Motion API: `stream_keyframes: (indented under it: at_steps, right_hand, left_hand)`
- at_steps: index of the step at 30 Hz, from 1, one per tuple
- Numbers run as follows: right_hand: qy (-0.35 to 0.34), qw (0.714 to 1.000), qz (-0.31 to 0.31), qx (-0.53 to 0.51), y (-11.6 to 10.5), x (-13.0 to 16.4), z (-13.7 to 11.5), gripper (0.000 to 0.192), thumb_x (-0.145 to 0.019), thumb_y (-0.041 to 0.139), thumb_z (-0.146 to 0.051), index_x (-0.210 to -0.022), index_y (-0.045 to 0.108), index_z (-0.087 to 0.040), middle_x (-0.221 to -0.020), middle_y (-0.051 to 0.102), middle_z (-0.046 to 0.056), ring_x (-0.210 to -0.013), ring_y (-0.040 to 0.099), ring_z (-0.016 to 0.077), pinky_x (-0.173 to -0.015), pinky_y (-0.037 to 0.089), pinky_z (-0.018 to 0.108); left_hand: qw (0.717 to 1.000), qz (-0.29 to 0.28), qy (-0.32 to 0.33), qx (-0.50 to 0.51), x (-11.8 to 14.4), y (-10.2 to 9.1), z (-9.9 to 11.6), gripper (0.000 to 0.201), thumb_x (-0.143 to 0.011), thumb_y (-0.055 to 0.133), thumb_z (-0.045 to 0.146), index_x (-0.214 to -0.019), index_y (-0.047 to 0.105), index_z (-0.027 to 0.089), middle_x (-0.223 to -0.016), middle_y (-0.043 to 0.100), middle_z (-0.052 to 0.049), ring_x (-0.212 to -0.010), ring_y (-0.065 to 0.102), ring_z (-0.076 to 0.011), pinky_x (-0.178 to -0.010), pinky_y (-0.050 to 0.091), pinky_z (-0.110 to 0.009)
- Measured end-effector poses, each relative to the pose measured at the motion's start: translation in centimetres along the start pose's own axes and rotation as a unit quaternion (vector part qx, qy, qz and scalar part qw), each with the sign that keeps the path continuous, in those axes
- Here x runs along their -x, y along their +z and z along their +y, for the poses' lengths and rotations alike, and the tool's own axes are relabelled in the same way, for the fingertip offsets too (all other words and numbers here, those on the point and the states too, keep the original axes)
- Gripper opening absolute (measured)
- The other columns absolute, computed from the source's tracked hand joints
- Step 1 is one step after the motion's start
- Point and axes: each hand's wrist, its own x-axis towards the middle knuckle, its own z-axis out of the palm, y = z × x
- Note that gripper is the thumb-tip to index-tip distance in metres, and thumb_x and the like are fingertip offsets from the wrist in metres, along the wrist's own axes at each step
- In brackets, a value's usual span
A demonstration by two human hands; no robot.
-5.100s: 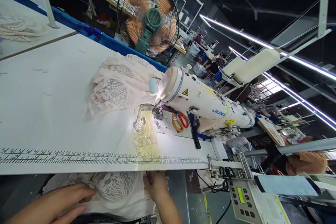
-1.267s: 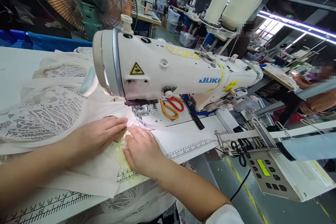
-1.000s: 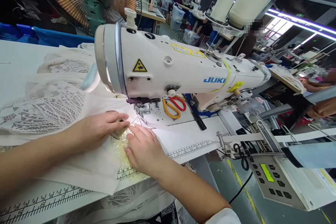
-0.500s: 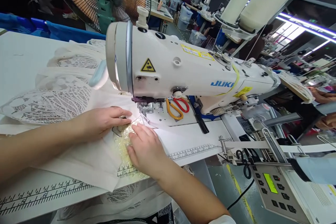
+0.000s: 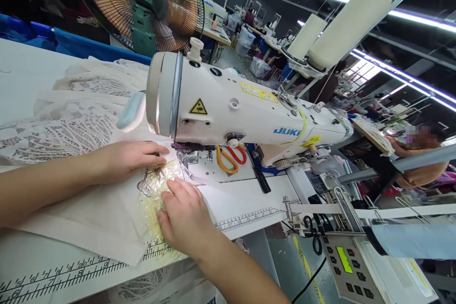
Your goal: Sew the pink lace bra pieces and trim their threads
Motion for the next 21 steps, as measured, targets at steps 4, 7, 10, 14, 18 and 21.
stream_keyframes:
  at_steps: [4, 7, 10, 14, 18, 21]
  right_hand:
    - [-0.021, 0.998, 0.057, 0.008, -0.1, -0.1, -0.3, 0.025, -0.088, 0.044, -0.023, -0.106, 0.060, -0.014, -0.122, 0.059, 0.013, -0.119, 0.049, 0.0247, -0.101, 0.042, 0.042]
    - [-0.059, 0.995, 0.078, 0.001, -0.1, -0.3, -1.3, 0.024, -0.091, 0.042, -0.026, -0.103, 0.059, -0.015, -0.111, 0.062, 0.012, -0.105, 0.055, 0.0229, -0.089, 0.047, 0.039]
    - [-0.096, 0.995, -0.004, 0.035, 0.2, -0.4, -2.8, 0.027, -0.088, 0.053, -0.042, -0.097, 0.060, -0.017, -0.094, 0.062, 0.008, -0.083, 0.056, 0.0209, -0.071, 0.048, 0.034]
    - [-0.092, 0.985, -0.079, 0.126, 0.7, -0.7, -4.6, 0.017, -0.081, 0.065, -0.032, -0.084, 0.058, -0.018, -0.081, 0.057, 0.006, -0.071, 0.053, 0.0194, -0.060, 0.045, 0.031]
    - [-0.099, 0.975, -0.111, 0.166, 0.3, -1.2, -5.4, 0.008, -0.071, 0.060, -0.008, -0.073, 0.057, -0.015, -0.068, 0.054, 0.007, -0.063, 0.051, 0.0194, -0.052, 0.041, 0.029]
    - [-0.092, 0.976, -0.129, 0.151, -0.4, -1.6, -5.4, 0.010, -0.066, 0.058, -0.006, -0.072, 0.059, -0.014, -0.067, 0.057, 0.008, -0.062, 0.053, 0.0183, -0.050, 0.040, 0.027]
  left_hand:
    - [1.000, -0.022, -0.021, -0.003, -0.8, -1.1, -0.5, 0.042, -0.081, 0.039, 0.007, -0.104, 0.070, 0.023, -0.126, 0.061, -0.006, -0.113, 0.057, -0.0217, -0.091, 0.047, -0.031]
    - [0.999, -0.033, -0.023, -0.019, -1.3, -1.9, -0.3, 0.039, -0.083, 0.041, 0.006, -0.104, 0.070, 0.020, -0.127, 0.061, -0.008, -0.115, 0.056, -0.0241, -0.092, 0.047, -0.035]
    - [0.998, -0.036, -0.033, -0.047, -1.1, -2.4, 0.4, 0.038, -0.084, 0.040, 0.005, -0.106, 0.069, 0.017, -0.125, 0.062, -0.010, -0.114, 0.056, -0.0254, -0.093, 0.047, -0.037]
    - [0.987, -0.017, -0.057, -0.147, 2.0, -3.4, 2.2, 0.042, -0.086, 0.038, 0.004, -0.119, 0.061, 0.015, -0.131, 0.057, -0.013, -0.120, 0.052, -0.0273, -0.098, 0.044, -0.040]
    - [0.938, -0.021, -0.138, -0.317, 7.5, -5.8, 3.4, 0.045, -0.086, 0.029, 0.001, -0.119, 0.059, 0.009, -0.118, 0.063, -0.018, -0.107, 0.058, -0.0302, -0.090, 0.045, -0.043]
    - [0.931, -0.057, -0.165, -0.321, 11.0, -7.2, 2.5, 0.044, -0.086, 0.029, 0.005, -0.113, 0.062, 0.012, -0.099, 0.068, -0.014, -0.085, 0.063, -0.0282, -0.076, 0.047, -0.041]
